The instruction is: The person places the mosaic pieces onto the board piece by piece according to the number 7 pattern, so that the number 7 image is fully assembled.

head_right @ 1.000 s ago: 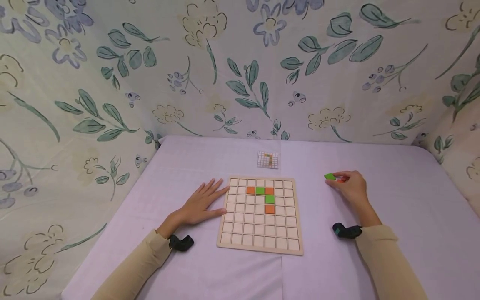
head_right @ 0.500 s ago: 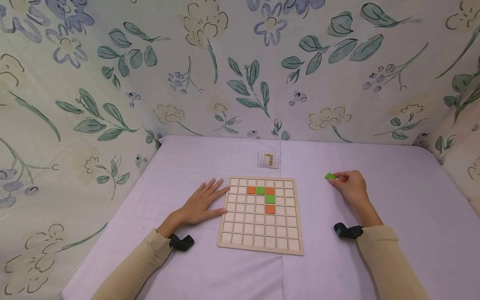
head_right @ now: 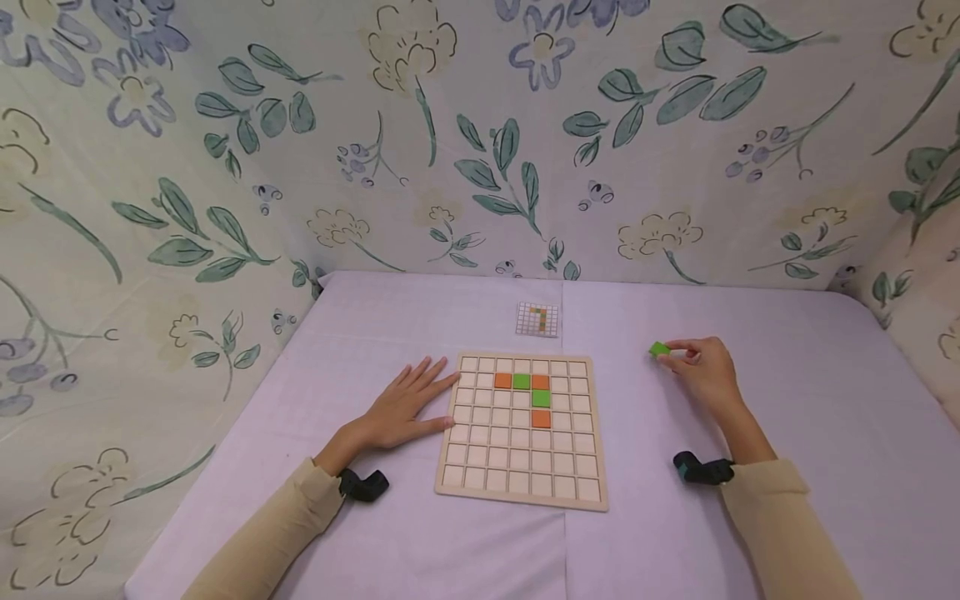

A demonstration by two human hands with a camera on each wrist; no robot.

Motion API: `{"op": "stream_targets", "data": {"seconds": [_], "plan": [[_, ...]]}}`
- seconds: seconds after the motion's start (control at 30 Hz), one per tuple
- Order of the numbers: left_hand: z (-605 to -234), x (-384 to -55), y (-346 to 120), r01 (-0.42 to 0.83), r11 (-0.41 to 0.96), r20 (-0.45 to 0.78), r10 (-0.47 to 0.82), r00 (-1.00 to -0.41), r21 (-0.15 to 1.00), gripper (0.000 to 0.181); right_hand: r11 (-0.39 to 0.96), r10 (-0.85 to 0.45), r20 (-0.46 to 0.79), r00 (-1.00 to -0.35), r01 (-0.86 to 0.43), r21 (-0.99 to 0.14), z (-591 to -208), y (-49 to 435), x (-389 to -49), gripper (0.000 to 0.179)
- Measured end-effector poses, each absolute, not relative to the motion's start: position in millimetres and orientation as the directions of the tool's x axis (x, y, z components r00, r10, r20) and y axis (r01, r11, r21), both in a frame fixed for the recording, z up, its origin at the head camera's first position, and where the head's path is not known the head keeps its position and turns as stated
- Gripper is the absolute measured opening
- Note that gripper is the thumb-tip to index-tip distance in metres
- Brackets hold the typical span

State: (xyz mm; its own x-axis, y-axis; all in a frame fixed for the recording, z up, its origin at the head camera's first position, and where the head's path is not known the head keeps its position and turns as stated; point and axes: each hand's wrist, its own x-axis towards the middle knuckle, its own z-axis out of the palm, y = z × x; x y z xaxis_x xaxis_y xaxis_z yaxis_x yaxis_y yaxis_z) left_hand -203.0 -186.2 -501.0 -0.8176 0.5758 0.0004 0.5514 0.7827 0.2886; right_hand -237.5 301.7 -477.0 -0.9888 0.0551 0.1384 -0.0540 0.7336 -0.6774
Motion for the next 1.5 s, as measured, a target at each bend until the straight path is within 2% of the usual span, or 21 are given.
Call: {"op": "stream_targets", "data": {"seconds": [0.37, 0.77, 1.5], "plan": [[-502, -204, -187, 0.557, 0.777, 0.009, 0.58, -0.814, 0.294, 0.08, 0.715, -0.028, 0.228, -0.973, -0.178, -0.676, -458, 275, -214, 0.035], [-505, -205, -187, 0.557, 0.774, 0.021, 0.579, -0.815, 0.302, 0.08, 0.67, -0.158, 0.297, -0.942, -0.324, -0.668, -458, 241, -190, 0.027], [-500, -205, -183, 0.552, 0.775, 0.02, 0.575, -0.818, 0.308, 0.079, 0.444, -0.378, 0.23, -0.896, -0.394, -0.805, -472, 185, -164, 0.024]]}}
